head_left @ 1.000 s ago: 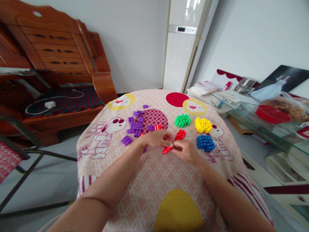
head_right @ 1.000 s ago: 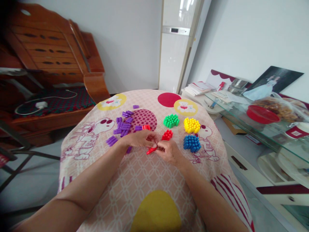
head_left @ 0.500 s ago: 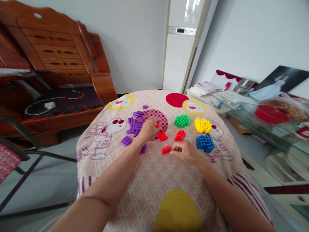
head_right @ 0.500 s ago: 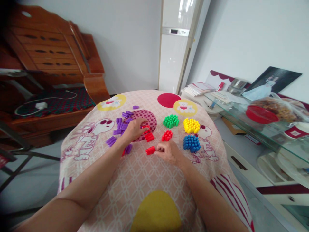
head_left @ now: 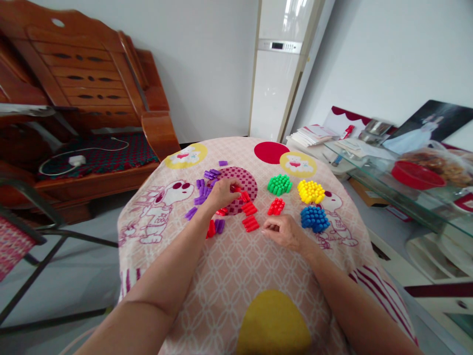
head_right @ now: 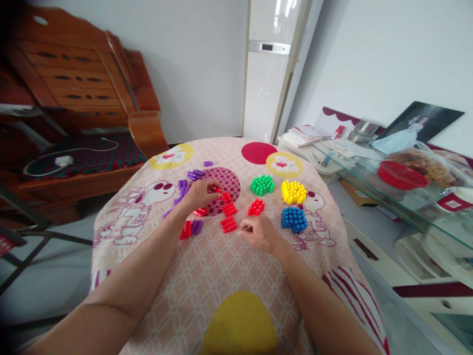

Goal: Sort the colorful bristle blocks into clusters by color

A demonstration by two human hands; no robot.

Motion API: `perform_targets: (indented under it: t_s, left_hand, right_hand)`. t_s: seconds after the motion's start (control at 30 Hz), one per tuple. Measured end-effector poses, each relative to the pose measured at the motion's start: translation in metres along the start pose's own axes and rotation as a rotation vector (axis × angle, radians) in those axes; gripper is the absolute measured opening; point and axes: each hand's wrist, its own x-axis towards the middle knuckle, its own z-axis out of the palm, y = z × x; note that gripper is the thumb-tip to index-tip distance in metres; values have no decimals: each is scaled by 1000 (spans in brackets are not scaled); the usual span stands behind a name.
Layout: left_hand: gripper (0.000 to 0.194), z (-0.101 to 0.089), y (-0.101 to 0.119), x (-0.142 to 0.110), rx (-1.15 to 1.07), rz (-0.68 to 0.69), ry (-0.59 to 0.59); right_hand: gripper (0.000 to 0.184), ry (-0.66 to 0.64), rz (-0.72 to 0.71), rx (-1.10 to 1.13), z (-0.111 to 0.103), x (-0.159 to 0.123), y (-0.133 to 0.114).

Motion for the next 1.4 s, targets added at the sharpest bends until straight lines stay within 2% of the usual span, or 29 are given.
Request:
perform_targets:
  t_s: [0.1, 0.17, 0.3, 0.37, 0.47, 0.57, 0.67, 0.8, 0.9, 1.03, 1.13, 1.27, 1.33, 1.4]
  left_hand:
    - [35, -17, -6, -1, -17, -32, 25]
    - [36, -34, -9, -5, -1, -28, -12]
    - [31, -67, -9, -23, 95, 32, -265]
    - [34, -75, -7, -37, 174, 47, -322]
    - [38, -75, -3, -62, 289, -19, -289]
    - [30, -70, 2, -84, 359, -89, -351]
    - [35, -62, 5, -96, 383, -117, -389]
    - [40, -57, 1, -98, 373, -128, -384]
    - [37, -62, -1, -95, 368, -119, -368]
    - [29, -72, 14, -84, 244, -53, -199]
    - [21, -57, 35, -64, -38, 38, -183]
    - [20, -7, 56, -37, -437, 119, -269]
    - [20, 16, 61, -29, -505, 133, -236]
    - [19, 31, 64, -27, -507, 152, -191]
  right_hand:
    - [10, -5, 2, -5, 0, 0, 1]
    - [9, -7, -4, -9, 1, 0, 3]
    - [10, -14, -3, -11, 4, 0, 7]
    - [12, -18, -3, -11, 4, 0, 9]
    - [13, -4, -7, -13, 3, -1, 9]
    - [13, -6, -9, -7, 2, -1, 8]
    - [14, -10, -28, -19, 2, -1, 8]
    - [17, -7, -36, -29, 3, -1, 8]
    - [14, 18, -39, -30, 4, 0, 10]
    - [14, 84, -66, -22, 2, 1, 9]
    - [16, 162, -85, -8, 1, 2, 6]
    - [23, 272, -79, 60, 0, 2, 4]
    - [29, 336, -36, 82, 0, 2, 6]
    - [31, 380, 6, 99, -2, 2, 8]
